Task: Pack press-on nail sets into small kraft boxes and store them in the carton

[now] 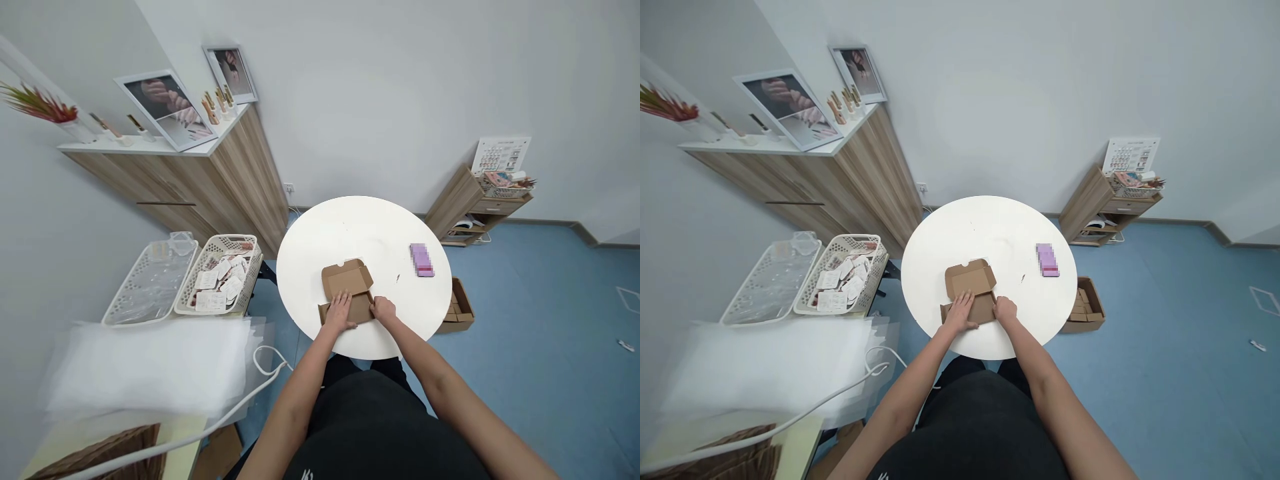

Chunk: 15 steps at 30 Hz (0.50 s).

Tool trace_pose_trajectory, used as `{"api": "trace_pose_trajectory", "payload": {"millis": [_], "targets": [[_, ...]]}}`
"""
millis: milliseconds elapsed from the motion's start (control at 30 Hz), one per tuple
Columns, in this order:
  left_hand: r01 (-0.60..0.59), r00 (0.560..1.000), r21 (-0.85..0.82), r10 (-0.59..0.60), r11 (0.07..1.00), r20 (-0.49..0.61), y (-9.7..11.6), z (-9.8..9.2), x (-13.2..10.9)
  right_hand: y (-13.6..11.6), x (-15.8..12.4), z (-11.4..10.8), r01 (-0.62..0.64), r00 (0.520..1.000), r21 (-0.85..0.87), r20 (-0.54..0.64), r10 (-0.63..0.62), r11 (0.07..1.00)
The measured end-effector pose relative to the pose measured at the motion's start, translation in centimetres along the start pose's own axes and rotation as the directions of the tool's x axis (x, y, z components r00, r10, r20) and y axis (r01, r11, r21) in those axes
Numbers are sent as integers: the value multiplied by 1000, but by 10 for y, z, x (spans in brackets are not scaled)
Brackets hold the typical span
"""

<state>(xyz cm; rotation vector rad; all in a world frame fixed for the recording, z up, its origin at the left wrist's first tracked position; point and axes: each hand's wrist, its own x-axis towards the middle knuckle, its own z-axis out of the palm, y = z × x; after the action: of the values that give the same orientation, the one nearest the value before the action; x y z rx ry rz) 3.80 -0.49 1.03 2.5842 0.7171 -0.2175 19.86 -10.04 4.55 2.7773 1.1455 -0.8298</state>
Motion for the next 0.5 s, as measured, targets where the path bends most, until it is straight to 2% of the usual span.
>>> {"api": "trace_pose_trajectory", "payload": {"millis": [67,100,167,233,267,300,367,500], "targets": [[-18,1000,-2,18,1000,1,-2,-2,1,-1,-2,-5,72,995,-17,-72,-73,997],[-30,1000,-3,30,1000,-1,-3,-4,2,-1,-4,-8,146,982,-36,-116,-150,989],[-57,998,-2,57,998,0,-7,-7,3,-2,-6,-12,351,918,-95,-159,-363,931],[-85,996,0,85,996,13,-10,-11,4,-2,-8,-11,525,835,-143,-104,-540,839],[-99,995,0,99,995,21,-12,-12,5,-3,-8,-9,573,808,-152,-60,-586,806],[-112,993,-1,112,994,27,-14,-13,4,-3,-7,-5,595,797,-153,-15,-604,789],[-139,990,-5,139,990,29,-16,-13,3,-5,-5,2,592,805,-145,57,-591,792],[-179,984,-34,179,983,-3,-20,-10,-1,-7,-1,11,563,826,-87,101,-555,822]]}}
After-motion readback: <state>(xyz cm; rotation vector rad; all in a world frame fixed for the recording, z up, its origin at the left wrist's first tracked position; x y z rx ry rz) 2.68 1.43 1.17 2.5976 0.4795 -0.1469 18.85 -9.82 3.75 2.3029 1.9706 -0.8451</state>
